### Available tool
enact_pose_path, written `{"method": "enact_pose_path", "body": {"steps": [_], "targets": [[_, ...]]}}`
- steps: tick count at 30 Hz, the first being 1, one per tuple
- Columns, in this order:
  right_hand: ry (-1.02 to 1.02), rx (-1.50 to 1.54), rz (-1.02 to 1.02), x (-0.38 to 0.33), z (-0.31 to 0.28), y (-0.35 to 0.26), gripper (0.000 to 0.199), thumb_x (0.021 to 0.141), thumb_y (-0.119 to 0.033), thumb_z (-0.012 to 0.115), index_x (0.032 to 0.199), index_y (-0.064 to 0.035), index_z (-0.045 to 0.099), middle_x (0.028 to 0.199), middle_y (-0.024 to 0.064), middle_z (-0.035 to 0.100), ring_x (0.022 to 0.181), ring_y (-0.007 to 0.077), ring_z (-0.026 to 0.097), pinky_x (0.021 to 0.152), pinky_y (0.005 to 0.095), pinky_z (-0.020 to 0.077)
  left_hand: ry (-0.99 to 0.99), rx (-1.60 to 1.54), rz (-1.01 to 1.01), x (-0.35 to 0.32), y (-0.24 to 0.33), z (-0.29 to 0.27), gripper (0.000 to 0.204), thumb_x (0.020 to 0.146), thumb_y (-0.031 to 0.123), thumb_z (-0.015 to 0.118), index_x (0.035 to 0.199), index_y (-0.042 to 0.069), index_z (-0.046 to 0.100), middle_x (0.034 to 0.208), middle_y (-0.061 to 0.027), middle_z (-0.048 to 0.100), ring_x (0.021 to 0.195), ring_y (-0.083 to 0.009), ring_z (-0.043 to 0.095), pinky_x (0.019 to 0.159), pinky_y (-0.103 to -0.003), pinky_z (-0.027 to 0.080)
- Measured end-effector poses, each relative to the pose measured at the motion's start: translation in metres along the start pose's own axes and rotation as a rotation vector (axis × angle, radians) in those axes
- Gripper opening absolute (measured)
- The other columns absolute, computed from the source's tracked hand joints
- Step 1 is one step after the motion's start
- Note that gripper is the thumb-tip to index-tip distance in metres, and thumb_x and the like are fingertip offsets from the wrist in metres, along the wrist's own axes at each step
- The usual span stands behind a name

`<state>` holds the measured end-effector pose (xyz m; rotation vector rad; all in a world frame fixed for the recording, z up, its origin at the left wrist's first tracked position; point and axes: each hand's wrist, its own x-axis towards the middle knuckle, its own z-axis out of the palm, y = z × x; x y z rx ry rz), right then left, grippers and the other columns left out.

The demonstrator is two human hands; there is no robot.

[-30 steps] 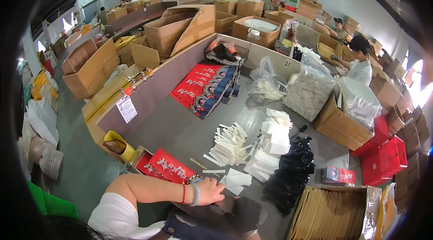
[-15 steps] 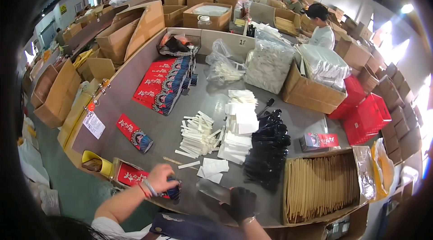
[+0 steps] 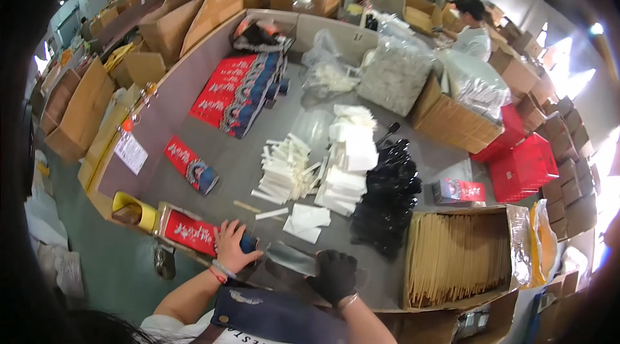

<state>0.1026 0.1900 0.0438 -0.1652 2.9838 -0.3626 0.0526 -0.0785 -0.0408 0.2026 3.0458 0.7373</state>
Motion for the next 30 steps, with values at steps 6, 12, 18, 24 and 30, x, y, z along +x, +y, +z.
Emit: {"method": "enact_pose_path", "body": {"steps": [6, 12, 18, 24, 30], "targets": [[0.097, -0.024, -0.051, 0.005, 0.004, 0.006, 0.052, 0.062, -0.046, 0.076, 0.099, -0.0118, 0.063, 0.095, 0.0101, 0.064, 0.09, 0.0287, 0.062, 0.078, 0.0447, 0.0436, -0.021, -0.124, 0.001, 0.005, -0.003, -0.006, 0.082, 0.058, 0.049, 0.082, 0.121, 0.002, 0.057, 0.135, -0.0157, 0.044, 0.132, -0.0398, 0.03, 0.109, -0.061, 0.016], [-0.085, -0.021, -0.076, 0.014, -0.004, -0.012, 0.055, 0.061, -0.051, 0.075, 0.095, -0.0093, 0.065, 0.091, 0.0114, 0.065, 0.088, 0.0304, 0.063, 0.073, 0.0462, 0.045, -0.064, -0.149, -0.025, 0.003, -0.008, -0.008, 0.084, 0.06, 0.049, 0.082, 0.124, 0.002, 0.055, 0.137, -0.0149, 0.044, 0.134, -0.0402, 0.028, 0.11, -0.062, 0.012], [-0.024, 0.127, -0.23, 0.029, 0.048, -0.031, 0.056, 0.068, -0.042, 0.075, 0.109, -0.0073, 0.061, 0.107, 0.0113, 0.061, 0.097, 0.03, 0.058, 0.082, 0.0444, 0.0413, -0.092, -0.098, 0.009, 0.005, 0.001, -0.014, 0.087, 0.06, 0.053, 0.081, 0.125, 0.001, 0.053, 0.137, -0.0175, 0.045, 0.133, -0.041, 0.03, 0.11, -0.062, 0.013], [0.2, 0.328, -0.295, 0.032, 0.054, -0.027, 0.055, 0.072, -0.043, 0.074, 0.116, -0.0141, 0.06, 0.113, 0.0104, 0.06, 0.104, 0.029, 0.056, 0.088, 0.0436, 0.0403, -0.257, -0.129, 0.089, 0.04, 0.018, -0.027, 0.059, 0.073, 0.04, 0.075, 0.121, 0.011, 0.057, 0.129, -0.0111, 0.055, 0.122, -0.0291, 0.049, 0.106, -0.065, 0.021], [0.517, 0.262, 0.201, -0.018, 0.031, 0.085, 0.033, 0.072, -0.023, 0.077, 0.098, -0.0078, 0.065, 0.097, 0.0138, 0.063, 0.094, 0.0348, 0.059, 0.082, 0.0428, 0.0463, -0.021, 0.052, 0.17, 0.101, 0.015, 0.015, 0.012, 0.071, 0.019, 0.076, 0.079, 0.014, 0.068, 0.091, -0.0058, 0.06, 0.092, -0.0289, 0.056, 0.079, -0.045, 0.042]]}}
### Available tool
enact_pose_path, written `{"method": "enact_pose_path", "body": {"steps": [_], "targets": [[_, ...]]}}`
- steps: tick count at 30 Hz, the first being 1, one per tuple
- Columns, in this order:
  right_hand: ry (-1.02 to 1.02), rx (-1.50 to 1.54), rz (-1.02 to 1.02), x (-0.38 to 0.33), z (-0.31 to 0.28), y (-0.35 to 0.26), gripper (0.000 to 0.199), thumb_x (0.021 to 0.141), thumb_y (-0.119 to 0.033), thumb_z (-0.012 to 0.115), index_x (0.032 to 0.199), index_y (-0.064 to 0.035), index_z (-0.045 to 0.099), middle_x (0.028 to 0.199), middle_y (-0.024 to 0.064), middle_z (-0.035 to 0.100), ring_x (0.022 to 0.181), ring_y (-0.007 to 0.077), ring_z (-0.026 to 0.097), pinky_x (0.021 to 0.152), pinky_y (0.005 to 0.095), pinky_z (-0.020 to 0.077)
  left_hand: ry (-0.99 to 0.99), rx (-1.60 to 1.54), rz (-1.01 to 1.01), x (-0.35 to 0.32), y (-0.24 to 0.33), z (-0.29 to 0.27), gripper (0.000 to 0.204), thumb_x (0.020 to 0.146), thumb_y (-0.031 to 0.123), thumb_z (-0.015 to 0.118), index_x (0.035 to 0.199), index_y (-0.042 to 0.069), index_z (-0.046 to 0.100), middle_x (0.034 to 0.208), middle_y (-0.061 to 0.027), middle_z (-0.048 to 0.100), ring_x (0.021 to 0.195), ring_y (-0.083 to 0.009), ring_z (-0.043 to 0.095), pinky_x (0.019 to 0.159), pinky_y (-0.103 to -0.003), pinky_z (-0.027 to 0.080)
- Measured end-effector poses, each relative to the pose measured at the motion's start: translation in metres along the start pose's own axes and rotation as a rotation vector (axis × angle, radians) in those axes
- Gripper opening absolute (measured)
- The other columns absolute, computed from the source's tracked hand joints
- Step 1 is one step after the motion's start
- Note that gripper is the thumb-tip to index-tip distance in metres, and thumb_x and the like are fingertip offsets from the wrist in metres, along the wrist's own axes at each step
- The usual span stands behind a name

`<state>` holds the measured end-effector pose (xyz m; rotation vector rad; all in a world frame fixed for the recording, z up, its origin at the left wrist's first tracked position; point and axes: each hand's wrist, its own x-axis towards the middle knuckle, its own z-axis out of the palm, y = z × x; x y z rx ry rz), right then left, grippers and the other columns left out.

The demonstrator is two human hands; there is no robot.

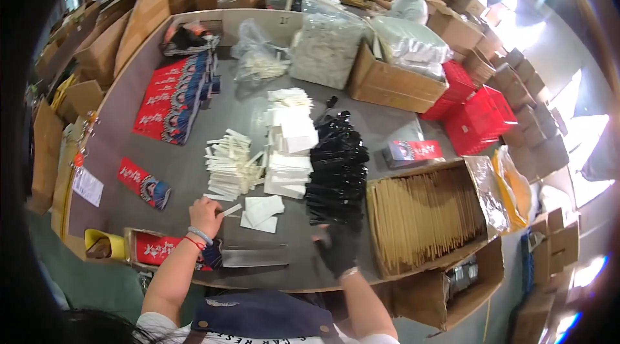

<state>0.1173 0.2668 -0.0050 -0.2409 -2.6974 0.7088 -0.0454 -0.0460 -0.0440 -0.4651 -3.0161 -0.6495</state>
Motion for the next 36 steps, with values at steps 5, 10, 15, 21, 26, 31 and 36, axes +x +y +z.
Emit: {"method": "enact_pose_path", "body": {"steps": [5, 10, 15, 21, 26, 31, 36], "targets": [[0.279, -0.403, 0.475, -0.025, -0.091, 0.121, 0.033, 0.075, -0.025, 0.066, 0.097, -0.0016, 0.059, 0.099, 0.0169, 0.061, 0.095, 0.0345, 0.056, 0.086, 0.0444, 0.0447, -0.165, 0.042, -0.067, 0.011, -0.006, 0.004, 0.009, 0.072, 0.02, 0.076, 0.074, 0.015, 0.068, 0.091, -0.0054, 0.06, 0.092, -0.0279, 0.057, 0.078, -0.047, 0.042], [0.064, -0.639, 0.733, -0.036, -0.128, 0.171, 0.045, 0.084, -0.029, 0.058, 0.116, 0.0021, 0.057, 0.113, 0.0229, 0.057, 0.105, 0.0405, 0.054, 0.091, 0.0488, 0.0436, -0.052, -0.233, 0.004, 0.009, 0.022, 0.007, 0.011, 0.074, 0.015, 0.071, 0.073, 0.007, 0.063, 0.088, -0.0106, 0.059, 0.088, -0.0318, 0.058, 0.075, -0.043, 0.047], [0.071, -0.609, 0.624, -0.028, -0.127, 0.188, 0.035, 0.088, -0.025, 0.054, 0.11, 0.0023, 0.06, 0.11, 0.0243, 0.059, 0.102, 0.0409, 0.057, 0.088, 0.0477, 0.0466, -0.053, -0.257, 0.13, 0.004, 0.07, 0.031, 0.019, 0.072, 0.016, 0.074, 0.082, 0.007, 0.061, 0.091, -0.0117, 0.057, 0.089, -0.0327, 0.057, 0.076, -0.043, 0.047], [0.07, -0.613, 0.791, -0.02, -0.123, 0.175, 0.028, 0.087, -0.017, 0.052, 0.104, 0.0027, 0.059, 0.106, 0.0235, 0.06, 0.101, 0.0409, 0.057, 0.087, 0.0464, 0.0464, -0.091, -0.148, 0.132, 0.006, 0.08, 0.029, 0.04, 0.067, 0.018, 0.076, 0.098, 0.008, 0.053, 0.097, -0.0134, 0.054, 0.092, -0.0342, 0.055, 0.077, -0.046, 0.046], [0.129, -0.549, 0.863, -0.023, -0.121, 0.164, 0.029, 0.09, -0.018, 0.051, 0.109, 0.0032, 0.058, 0.11, 0.0236, 0.06, 0.102, 0.0403, 0.057, 0.087, 0.0453, 0.0462, -0.051, -0.154, 0.205, 0.005, 0.071, 0.031, 0.037, 0.066, 0.019, 0.076, 0.094, 0.008, 0.055, 0.094, -0.0137, 0.055, 0.09, -0.0339, 0.056, 0.076, -0.045, 0.047], [0.738, -0.084, 0.489, -0.059, -0.095, 0.23, 0.029, 0.096, -0.019, 0.048, 0.11, 0.0038, 0.058, 0.109, 0.0224, 0.061, 0.102, 0.0368, 0.059, 0.086, 0.0405, 0.0467, -0.093, -0.109, 0.233, 0.012, 0.092, 0.031, 0.04, 0.065, 0.023, 0.079, 0.096, 0.009, 0.059, 0.09, -0.0112, 0.059, 0.087, -0.0337, 0.058, 0.077, -0.044, 0.048], [0.12, -0.114, 0.307, 0.003, -0.031, 0.054, 0.023, 0.092, -0.021, 0.054, 0.099, -0.0016, 0.063, 0.093, 0.0196, 0.065, 0.087, 0.0374, 0.062, 0.076, 0.0412, 0.0497, -0.057, -0.07, 0.219, 0.006, 0.071, 0.031, 0.036, 0.066, 0.021, 0.077, 0.094, 0.009, 0.059, 0.089, -0.0123, 0.058, 0.086, -0.0335, 0.058, 0.075, -0.044, 0.048]]}}
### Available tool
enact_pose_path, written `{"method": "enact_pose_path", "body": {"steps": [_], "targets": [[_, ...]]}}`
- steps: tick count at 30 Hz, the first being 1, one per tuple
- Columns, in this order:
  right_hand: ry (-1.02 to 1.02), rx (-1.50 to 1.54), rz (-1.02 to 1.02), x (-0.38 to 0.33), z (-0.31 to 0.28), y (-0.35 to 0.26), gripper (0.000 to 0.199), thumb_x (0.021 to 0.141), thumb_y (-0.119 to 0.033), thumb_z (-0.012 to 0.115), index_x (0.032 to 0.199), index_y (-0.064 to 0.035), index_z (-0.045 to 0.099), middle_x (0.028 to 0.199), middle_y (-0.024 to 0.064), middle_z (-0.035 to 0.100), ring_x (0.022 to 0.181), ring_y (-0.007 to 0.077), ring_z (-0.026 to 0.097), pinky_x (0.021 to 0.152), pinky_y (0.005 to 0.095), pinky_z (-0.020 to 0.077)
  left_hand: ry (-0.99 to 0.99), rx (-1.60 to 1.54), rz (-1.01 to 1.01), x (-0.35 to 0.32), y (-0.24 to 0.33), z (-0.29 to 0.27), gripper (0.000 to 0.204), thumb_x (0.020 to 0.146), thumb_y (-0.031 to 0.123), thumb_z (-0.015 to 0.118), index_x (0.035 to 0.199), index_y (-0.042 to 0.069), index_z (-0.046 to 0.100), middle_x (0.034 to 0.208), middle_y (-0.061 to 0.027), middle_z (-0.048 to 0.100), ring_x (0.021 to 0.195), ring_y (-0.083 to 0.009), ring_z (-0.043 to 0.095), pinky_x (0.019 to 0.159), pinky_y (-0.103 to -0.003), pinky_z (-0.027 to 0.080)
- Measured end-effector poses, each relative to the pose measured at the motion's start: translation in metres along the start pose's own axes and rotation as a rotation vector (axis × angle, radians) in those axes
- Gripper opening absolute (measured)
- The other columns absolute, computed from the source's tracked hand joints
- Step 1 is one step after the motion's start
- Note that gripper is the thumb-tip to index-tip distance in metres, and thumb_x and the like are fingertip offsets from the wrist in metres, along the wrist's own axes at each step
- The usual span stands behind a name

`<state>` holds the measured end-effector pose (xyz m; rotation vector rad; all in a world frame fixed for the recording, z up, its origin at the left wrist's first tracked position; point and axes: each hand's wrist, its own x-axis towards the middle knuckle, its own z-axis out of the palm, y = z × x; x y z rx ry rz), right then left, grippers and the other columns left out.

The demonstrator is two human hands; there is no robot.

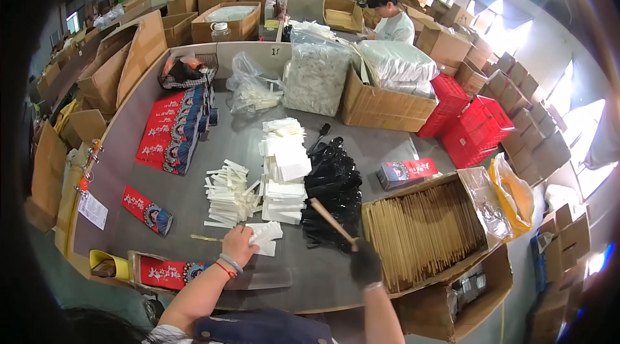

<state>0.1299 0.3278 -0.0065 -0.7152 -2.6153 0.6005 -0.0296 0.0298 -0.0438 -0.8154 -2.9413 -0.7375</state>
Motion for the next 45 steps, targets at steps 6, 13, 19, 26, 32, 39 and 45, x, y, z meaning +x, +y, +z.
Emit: {"method": "enact_pose_path", "body": {"steps": [6, 13, 19, 26, 32, 39, 45], "targets": [[-0.175, -0.099, -0.138, 0.003, 0.03, -0.016, 0.026, 0.077, -0.024, 0.069, 0.097, -0.0079, 0.065, 0.091, 0.0156, 0.065, 0.085, 0.0357, 0.063, 0.072, 0.0438, 0.0501, 0.0, -0.211, -0.008, -0.002, -0.007, 0.004, 0.026, 0.069, 0.016, 0.075, 0.09, 0.006, 0.062, 0.085, -0.0125, 0.064, 0.083, -0.0328, 0.064, 0.072, -0.042, 0.052], [-0.089, -0.155, -0.139, 0.007, 0.041, -0.008, 0.023, 0.076, -0.027, 0.07, 0.091, -0.0103, 0.066, 0.084, 0.0127, 0.065, 0.079, 0.0336, 0.063, 0.07, 0.0442, 0.0499, -0.453, -0.667, -0.131, -0.042, 0.0, -0.059, 0.025, 0.073, 0.017, 0.073, 0.094, 0.005, 0.067, 0.087, -0.0141, 0.07, 0.077, -0.0314, 0.067, 0.071, -0.037, 0.053], [-0.08, -0.178, -0.204, 0.011, 0.04, -0.007, 0.021, 0.076, -0.026, 0.071, 0.09, -0.0108, 0.065, 0.082, 0.0117, 0.064, 0.078, 0.0334, 0.063, 0.068, 0.0443, 0.0497, -0.062, -0.009, 0.174, -0.083, 0.004, -0.056, 0.028, 0.065, 0.025, 0.076, 0.091, 0.015, 0.07, 0.085, -0.0018, 0.061, 0.086, -0.0263, 0.055, 0.076, -0.042, 0.044], [-0.125, -0.091, -0.218, 0.012, 0.027, -0.015, 0.021, 0.077, -0.025, 0.071, 0.092, -0.0107, 0.067, 0.084, 0.0125, 0.066, 0.079, 0.0348, 0.064, 0.07, 0.0436, 0.051, 0.036, 0.037, 0.215, -0.112, -0.006, -0.033, 0.005, 0.073, 0.016, 0.062, 0.074, 0.016, 0.067, 0.084, 0.0009, 0.056, 0.084, -0.023, 0.052, 0.073, -0.039, 0.039], [-0.509, 0.01, -0.322, 0.016, 0.008, -0.085, 0.021, 0.079, -0.028, 0.068, 0.092, -0.0121, 0.071, 0.085, 0.0148, 0.066, 0.078, 0.0345, 0.064, 0.068, 0.0424, 0.0511, -0.032, 0.176, 0.286, -0.122, -0.002, -0.052, 0.01, 0.074, 0.019, 0.065, 0.083, 0.016, 0.061, 0.092, 0.0041, 0.059, 0.085, -0.0211, 0.05, 0.072, -0.039, 0.037], [-0.835, -0.023, -0.626, -0.021, 0.076, -0.148, 0.028, 0.079, -0.039, 0.066, 0.091, -0.0137, 0.07, 0.088, 0.0104, 0.068, 0.08, 0.0318, 0.066, 0.068, 0.0426, 0.0516, 0.102, 0.254, 0.343, -0.127, -0.002, -0.049, 0.025, 0.076, 0.026, 0.063, 0.1, 0.018, 0.066, 0.106, 0.0057, 0.06, 0.094, -0.0209, 0.051, 0.08, -0.042, 0.038], [-0.642, 0.107, -0.404, -0.044, 0.096, -0.121, 0.047, 0.075, -0.051, 0.071, 0.104, -0.014, 0.07, 0.089, 0.013, 0.069, 0.085, 0.0315, 0.067, 0.075, 0.037, 0.053, -0.067, 0.278, 0.271, -0.151, -0.021, -0.043, 0.023, 0.079, 0.026, 0.056, 0.096, 0.016, 0.068, 0.111, 0.0065, 0.059, 0.103, -0.0238, 0.048, 0.086, -0.048, 0.036]]}}
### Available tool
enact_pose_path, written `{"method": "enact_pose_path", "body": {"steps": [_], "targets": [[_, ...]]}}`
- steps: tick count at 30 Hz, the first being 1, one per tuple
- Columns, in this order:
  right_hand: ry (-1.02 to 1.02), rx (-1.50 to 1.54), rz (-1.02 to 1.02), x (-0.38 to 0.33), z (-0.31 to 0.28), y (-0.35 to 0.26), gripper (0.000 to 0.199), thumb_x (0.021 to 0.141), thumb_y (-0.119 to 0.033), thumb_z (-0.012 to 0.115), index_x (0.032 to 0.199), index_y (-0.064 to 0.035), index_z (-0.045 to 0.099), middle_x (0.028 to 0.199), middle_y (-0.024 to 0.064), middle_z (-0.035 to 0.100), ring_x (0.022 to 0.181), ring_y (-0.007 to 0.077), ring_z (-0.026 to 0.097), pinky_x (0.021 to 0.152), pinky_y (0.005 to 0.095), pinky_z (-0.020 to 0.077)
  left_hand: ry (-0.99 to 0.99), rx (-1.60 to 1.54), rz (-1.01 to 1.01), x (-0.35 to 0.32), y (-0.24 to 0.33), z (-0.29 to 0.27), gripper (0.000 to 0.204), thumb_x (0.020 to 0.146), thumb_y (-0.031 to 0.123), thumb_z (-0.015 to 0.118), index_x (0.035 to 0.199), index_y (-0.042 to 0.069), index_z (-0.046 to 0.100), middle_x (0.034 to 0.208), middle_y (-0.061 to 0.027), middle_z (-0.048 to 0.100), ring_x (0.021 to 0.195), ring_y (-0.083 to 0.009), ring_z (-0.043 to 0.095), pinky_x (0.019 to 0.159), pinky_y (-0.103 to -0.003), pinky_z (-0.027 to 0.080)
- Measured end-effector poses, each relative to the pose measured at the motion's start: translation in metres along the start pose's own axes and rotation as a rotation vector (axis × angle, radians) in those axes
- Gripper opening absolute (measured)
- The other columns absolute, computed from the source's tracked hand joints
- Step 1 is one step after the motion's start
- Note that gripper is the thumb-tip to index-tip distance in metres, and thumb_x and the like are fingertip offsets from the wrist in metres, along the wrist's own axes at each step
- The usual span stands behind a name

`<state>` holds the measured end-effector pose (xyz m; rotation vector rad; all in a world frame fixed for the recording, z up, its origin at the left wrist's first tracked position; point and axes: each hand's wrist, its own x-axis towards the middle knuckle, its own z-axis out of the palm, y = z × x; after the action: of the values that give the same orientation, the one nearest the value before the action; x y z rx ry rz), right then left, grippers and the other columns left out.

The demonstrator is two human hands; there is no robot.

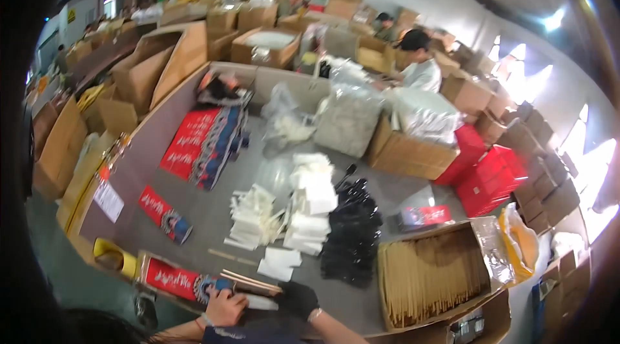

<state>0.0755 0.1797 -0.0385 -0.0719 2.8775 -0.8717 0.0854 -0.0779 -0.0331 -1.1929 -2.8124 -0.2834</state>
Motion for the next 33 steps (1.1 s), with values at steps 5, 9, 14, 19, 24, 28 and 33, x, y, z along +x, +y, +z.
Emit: {"method": "enact_pose_path", "body": {"steps": [5, 9, 14, 19, 24, 28, 33], "targets": [[0.146, 0.151, 0.172, -0.033, -0.016, 0.026, 0.038, 0.082, -0.039, 0.068, 0.107, -0.0105, 0.067, 0.095, 0.0141, 0.068, 0.086, 0.0342, 0.066, 0.075, 0.0408, 0.0526, 0.176, -0.063, 0.015, 0.014, 0.006, -0.01, 0.041, 0.059, 0.026, 0.076, 0.098, 0.019, 0.067, 0.105, 0.0106, 0.06, 0.091, -0.0182, 0.05, 0.079, -0.046, 0.036], [0.367, 0.246, 0.269, -0.047, -0.01, 0.026, 0.025, 0.087, -0.03, 0.063, 0.101, -0.0098, 0.066, 0.087, 0.0141, 0.067, 0.082, 0.0366, 0.065, 0.07, 0.0431, 0.0519, 0.16, 0.006, 0.072, 0.019, 0.005, -0.003, 0.044, 0.06, 0.028, 0.075, 0.103, 0.018, 0.067, 0.112, 0.0093, 0.058, 0.096, -0.0212, 0.049, 0.079, -0.045, 0.035], [0.551, 0.5, 0.267, -0.054, 0.021, 0.041, 0.033, 0.081, -0.028, 0.068, 0.107, -0.0081, 0.064, 0.089, 0.0142, 0.065, 0.083, 0.0355, 0.063, 0.068, 0.0409, 0.0506, 0.082, 0.161, 0.051, 0.014, 0.002, -0.011, 0.043, 0.064, 0.029, 0.071, 0.105, 0.018, 0.064, 0.115, 0.0083, 0.056, 0.102, -0.0231, 0.046, 0.084, -0.049, 0.035], [0.712, 0.422, 0.05, -0.051, 0.032, 0.047, 0.039, 0.081, -0.026, 0.068, 0.114, -0.0051, 0.063, 0.081, 0.0152, 0.064, 0.074, 0.0352, 0.063, 0.061, 0.0386, 0.0494, 0.248, 0.27, 0.088, 0.011, -0.017, 0.011, 0.043, 0.075, 0.038, 0.064, 0.112, 0.017, 0.062, 0.115, 0.0023, 0.057, 0.102, -0.0232, 0.05, 0.085, -0.042, 0.04], [0.502, 0.329, 0.246, -0.044, 0.049, 0.069, 0.023, 0.085, -0.027, 0.066, 0.104, -0.0137, 0.066, 0.084, 0.0137, 0.066, 0.078, 0.0335, 0.066, 0.066, 0.0401, 0.0519, 0.181, 0.141, 0.06, 0.001, -0.021, 0.007, 0.043, 0.064, 0.03, 0.07, 0.105, 0.017, 0.064, 0.116, 0.0072, 0.056, 0.105, -0.0242, 0.045, 0.087, -0.05, 0.033], [0.302, 0.26, 0.081, -0.05, -0.002, 0.026, 0.031, 0.088, -0.032, 0.061, 0.117, -0.0219, 0.064, 0.087, 0.0121, 0.064, 0.084, 0.0314, 0.063, 0.07, 0.041, 0.0506, 0.102, 0.121, 0.061, 0.003, -0.017, -0.014, 0.045, 0.063, 0.031, 0.072, 0.105, 0.017, 0.064, 0.118, 0.0069, 0.057, 0.107, -0.0245, 0.045, 0.087, -0.05, 0.032], [0.236, 0.325, -0.017, -0.056, -0.011, 0.014, 0.038, 0.083, -0.03, 0.066, 0.113, -0.0076, 0.064, 0.082, 0.0152, 0.064, 0.074, 0.0354, 0.063, 0.06, 0.0397, 0.0492, 0.097, -0.135, -0.056, 0.003, -0.028, -0.021, 0.06, 0.061, 0.039, 0.078, 0.114, 0.016, 0.062, 0.119, -0.0043, 0.055, 0.114, -0.0301, 0.044, 0.095, -0.057, 0.03]]}}
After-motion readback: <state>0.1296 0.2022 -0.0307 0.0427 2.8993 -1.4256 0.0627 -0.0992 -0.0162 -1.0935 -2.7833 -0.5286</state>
